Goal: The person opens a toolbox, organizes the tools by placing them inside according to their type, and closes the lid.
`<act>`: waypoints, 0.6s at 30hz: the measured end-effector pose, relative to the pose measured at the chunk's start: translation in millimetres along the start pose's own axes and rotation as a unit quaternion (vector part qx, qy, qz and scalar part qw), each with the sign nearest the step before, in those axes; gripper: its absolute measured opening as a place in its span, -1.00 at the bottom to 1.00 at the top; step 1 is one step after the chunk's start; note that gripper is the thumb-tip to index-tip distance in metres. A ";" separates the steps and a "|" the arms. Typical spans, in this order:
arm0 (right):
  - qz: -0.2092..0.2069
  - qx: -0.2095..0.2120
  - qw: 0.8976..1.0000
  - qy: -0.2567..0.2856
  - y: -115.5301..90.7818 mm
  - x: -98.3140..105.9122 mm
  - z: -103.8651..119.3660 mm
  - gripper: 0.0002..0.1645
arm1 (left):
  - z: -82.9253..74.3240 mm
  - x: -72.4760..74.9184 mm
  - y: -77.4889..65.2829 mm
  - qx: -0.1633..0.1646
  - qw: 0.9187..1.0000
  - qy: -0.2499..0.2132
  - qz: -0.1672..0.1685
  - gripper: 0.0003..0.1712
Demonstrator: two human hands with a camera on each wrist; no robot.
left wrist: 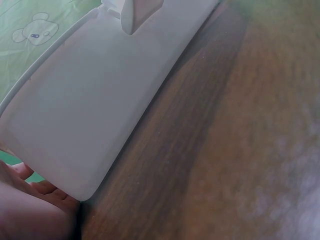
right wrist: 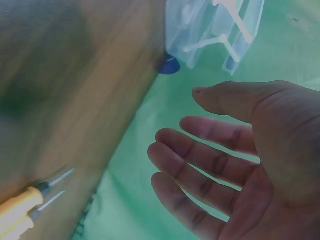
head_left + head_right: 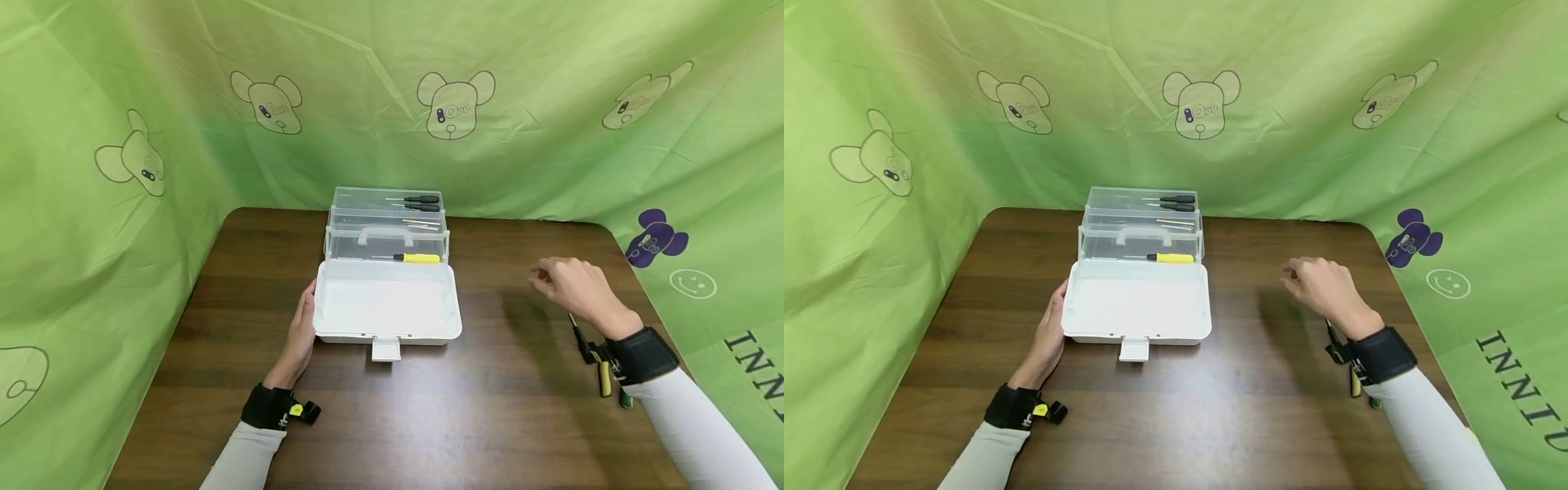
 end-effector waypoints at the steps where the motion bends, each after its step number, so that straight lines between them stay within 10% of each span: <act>1: 0.001 -0.003 1.000 0.000 -3.4 -1.7 -1.1 -0.72 | 0.1 0.4 -0.3 -0.001 1.000 0.000 -0.001 -0.25; 18: 0.016 -0.106 0.994 0.030 -70.7 -24.9 -30.9 -0.71 | 0.1 0.5 0.1 0.000 1.000 -0.002 0.000 -0.24</act>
Point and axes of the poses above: each hand's wrist, its own y-axis towards the middle knuckle, its own x-axis out of the back of the hand, z = x × y, the point moved 6 cm from there along y, towards the middle knuckle, and after that the axes turned 10 degrees about z, right-handed, at the moved point
